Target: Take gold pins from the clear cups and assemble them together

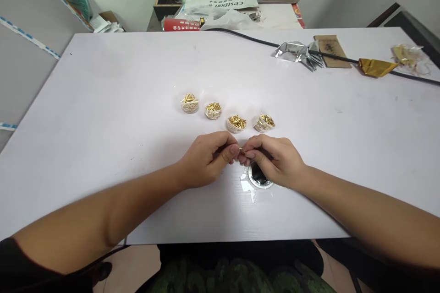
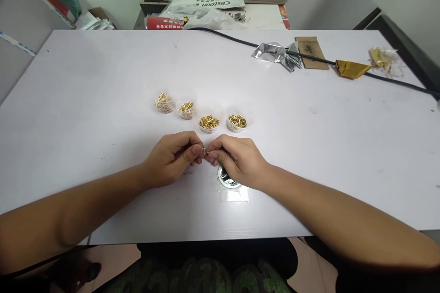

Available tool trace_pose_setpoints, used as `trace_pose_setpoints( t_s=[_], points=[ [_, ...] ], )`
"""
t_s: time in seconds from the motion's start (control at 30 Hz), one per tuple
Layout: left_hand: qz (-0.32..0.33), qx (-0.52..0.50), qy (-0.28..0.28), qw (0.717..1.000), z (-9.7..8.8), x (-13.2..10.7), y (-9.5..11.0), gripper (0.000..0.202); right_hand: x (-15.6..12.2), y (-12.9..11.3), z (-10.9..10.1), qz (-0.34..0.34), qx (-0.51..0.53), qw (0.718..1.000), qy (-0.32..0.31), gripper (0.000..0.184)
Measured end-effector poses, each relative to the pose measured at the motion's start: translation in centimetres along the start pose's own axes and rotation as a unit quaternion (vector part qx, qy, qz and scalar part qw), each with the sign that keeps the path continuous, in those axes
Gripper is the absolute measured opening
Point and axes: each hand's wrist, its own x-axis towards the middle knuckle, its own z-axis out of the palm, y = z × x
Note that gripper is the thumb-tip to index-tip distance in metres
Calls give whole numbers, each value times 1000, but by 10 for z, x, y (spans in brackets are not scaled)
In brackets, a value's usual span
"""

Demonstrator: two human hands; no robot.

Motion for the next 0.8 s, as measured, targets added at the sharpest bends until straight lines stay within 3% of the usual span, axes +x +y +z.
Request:
trace_pose_setpoints(
  t_s=[0.17,0.43,0.8],
  points=[
    [-1,-13,-30,999,-2,-1,1,22,0,-3,-1,3,-23,1000,6,7],
    [-23,-58,-67,996,-5,1,-1,17,1,-1,-1,-54,-64,996,12,7],
    [-11,-42,-60,997,-4,1,-1,18,2,-3,-1,-106,-87,990,25,14]
  ],
)
